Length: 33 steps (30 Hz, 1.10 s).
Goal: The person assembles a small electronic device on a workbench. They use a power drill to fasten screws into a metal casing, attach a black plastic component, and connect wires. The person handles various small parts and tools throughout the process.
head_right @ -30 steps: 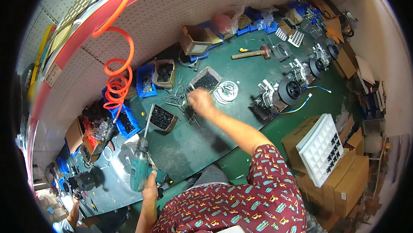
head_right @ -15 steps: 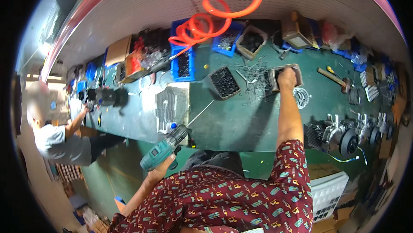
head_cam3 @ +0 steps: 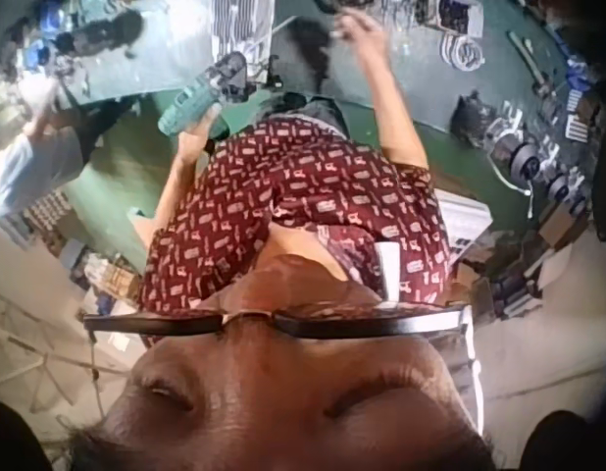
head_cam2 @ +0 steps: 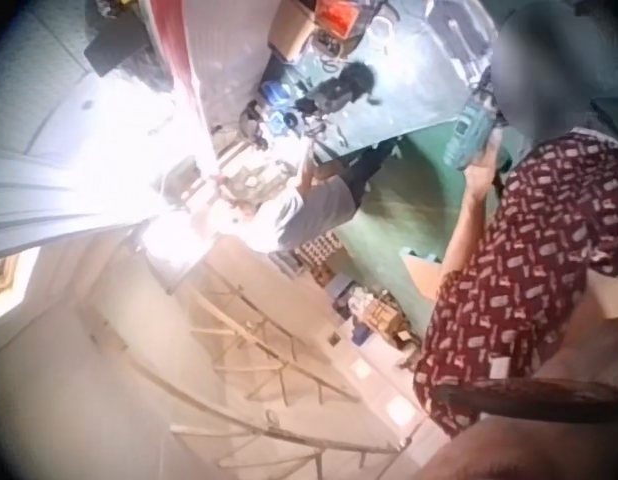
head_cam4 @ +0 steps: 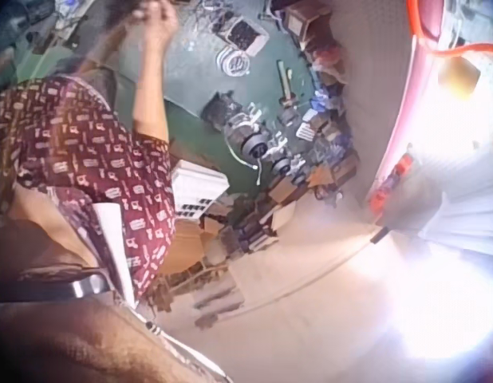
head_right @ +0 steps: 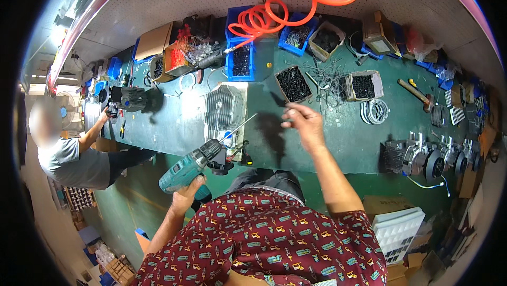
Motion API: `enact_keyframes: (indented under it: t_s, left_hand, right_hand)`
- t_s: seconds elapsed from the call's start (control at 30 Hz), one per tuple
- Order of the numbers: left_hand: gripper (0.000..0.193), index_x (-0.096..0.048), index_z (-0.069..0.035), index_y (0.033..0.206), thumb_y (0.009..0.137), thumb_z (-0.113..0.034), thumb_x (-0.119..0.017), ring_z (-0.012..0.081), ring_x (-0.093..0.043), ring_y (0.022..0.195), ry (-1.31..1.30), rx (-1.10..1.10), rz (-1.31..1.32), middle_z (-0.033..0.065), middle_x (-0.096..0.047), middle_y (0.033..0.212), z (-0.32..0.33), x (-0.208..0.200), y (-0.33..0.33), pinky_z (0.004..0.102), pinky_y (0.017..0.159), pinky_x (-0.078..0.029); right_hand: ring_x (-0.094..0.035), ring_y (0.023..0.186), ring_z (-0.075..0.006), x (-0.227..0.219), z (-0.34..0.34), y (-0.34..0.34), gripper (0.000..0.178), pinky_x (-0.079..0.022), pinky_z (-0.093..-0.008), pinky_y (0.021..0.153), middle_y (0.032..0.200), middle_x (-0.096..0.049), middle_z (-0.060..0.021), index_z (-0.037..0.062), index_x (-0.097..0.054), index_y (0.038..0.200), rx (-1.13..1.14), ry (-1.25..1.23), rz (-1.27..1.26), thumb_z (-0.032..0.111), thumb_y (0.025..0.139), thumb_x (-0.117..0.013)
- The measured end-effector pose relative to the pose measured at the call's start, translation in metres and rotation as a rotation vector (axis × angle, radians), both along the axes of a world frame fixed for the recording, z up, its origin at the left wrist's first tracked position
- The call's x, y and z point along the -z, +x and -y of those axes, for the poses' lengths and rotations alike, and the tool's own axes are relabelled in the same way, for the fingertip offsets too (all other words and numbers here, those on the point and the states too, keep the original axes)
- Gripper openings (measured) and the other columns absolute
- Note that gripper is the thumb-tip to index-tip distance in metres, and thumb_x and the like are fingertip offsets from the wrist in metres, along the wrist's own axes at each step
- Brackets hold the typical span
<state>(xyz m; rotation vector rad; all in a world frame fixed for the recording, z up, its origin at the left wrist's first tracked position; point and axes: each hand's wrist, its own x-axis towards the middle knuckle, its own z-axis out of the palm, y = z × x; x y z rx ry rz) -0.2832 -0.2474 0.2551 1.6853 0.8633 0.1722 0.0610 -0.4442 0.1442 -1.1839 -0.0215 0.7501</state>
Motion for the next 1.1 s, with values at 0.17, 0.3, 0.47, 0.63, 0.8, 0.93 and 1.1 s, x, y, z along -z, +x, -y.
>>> enact_keyframes:
  t_s: [0.17, 0.3, 0.47, 0.63, 0.8, 0.93, 1.1]
  left_hand:
    - [0.038, -0.064, -0.001, 0.121, 0.093, -0.024, -0.076, 0.0136, -0.064, 0.086, -0.068, -0.005, 0.072, 0.0036, -0.068, 0.096, -0.018, 0.011, -0.032, 0.0298, 0.078, -0.053]
    - [0.037, -0.065, -0.002, 0.121, 0.092, -0.022, -0.077, 0.0145, -0.063, 0.092, -0.086, 0.021, 0.040, 0.0034, -0.067, 0.102, -0.033, 0.009, -0.058, 0.0314, 0.083, -0.052]
    - [0.034, -0.065, -0.002, 0.119, 0.090, -0.016, -0.076, 0.0154, -0.064, 0.089, -0.170, 0.024, 0.081, 0.0041, -0.068, 0.103, -0.059, 0.008, -0.093, 0.0324, 0.081, -0.053]
    - [0.037, -0.065, 0.000, 0.119, 0.085, -0.010, -0.076, 0.0183, -0.065, 0.077, -0.382, 0.010, -0.017, 0.0097, -0.069, 0.097, -0.098, -0.010, -0.123, 0.0354, 0.076, -0.056]
    - [0.041, -0.066, -0.005, 0.121, 0.086, -0.021, -0.081, 0.0150, -0.064, 0.088, -0.128, 0.217, -0.068, 0.0050, -0.069, 0.104, -0.137, -0.020, -0.146, 0.0334, 0.080, -0.053]
    - [0.041, -0.067, -0.006, 0.120, 0.085, -0.022, -0.084, 0.0156, -0.060, 0.099, -0.094, 0.336, -0.070, 0.0017, -0.068, 0.108, -0.156, -0.043, -0.129, 0.0342, 0.088, -0.052]
    - [0.035, -0.068, -0.005, 0.115, 0.088, -0.024, -0.080, 0.0124, -0.059, 0.092, 0.005, 0.405, -0.018, 0.0000, -0.067, 0.102, -0.170, -0.060, -0.113, 0.0317, 0.080, -0.051]
  right_hand:
    - [-0.072, 0.093, -0.0220, -0.017, -0.048, -0.074, 0.025, -0.064, -0.0343, 0.082, 0.104, -0.071, -0.0159, -0.0053, -0.065, 0.121, -0.123, 0.193, -0.262, 0.001, 0.096, -0.064]
    - [-0.071, 0.093, -0.0206, -0.027, -0.063, -0.098, 0.026, -0.064, -0.0333, 0.082, 0.105, -0.071, -0.0157, -0.0061, -0.065, 0.122, -0.191, 0.174, -0.246, 0.001, 0.097, -0.064]
    - [-0.071, 0.089, -0.0203, -0.038, -0.069, -0.116, 0.024, -0.063, -0.0339, 0.082, 0.102, -0.071, -0.0146, -0.0060, -0.066, 0.120, -0.366, 0.100, -0.172, 0.002, 0.097, -0.064]
    - [-0.073, 0.085, -0.0204, -0.050, -0.068, -0.126, 0.026, -0.062, -0.0320, 0.080, 0.096, -0.074, -0.0152, -0.0063, -0.067, 0.119, -0.725, 0.013, 0.102, 0.002, 0.095, -0.067]
    - [-0.074, 0.087, -0.0237, -0.061, -0.080, -0.153, 0.027, -0.061, -0.0317, 0.078, 0.099, -0.073, -0.0179, -0.0063, -0.067, 0.118, -0.733, -0.065, -0.115, 0.003, 0.093, -0.069]
    - [-0.073, 0.091, -0.0257, -0.034, -0.092, -0.165, 0.020, -0.063, -0.0347, 0.079, 0.102, -0.072, -0.0203, -0.0062, -0.065, 0.111, -0.674, 0.006, 0.072, 0.001, 0.093, -0.068]
    - [-0.073, 0.093, -0.0286, -0.035, -0.095, -0.170, 0.023, -0.065, -0.0360, 0.080, 0.106, -0.071, -0.0237, -0.0077, -0.063, 0.115, -0.550, 0.072, -0.291, 0.000, 0.094, -0.067]
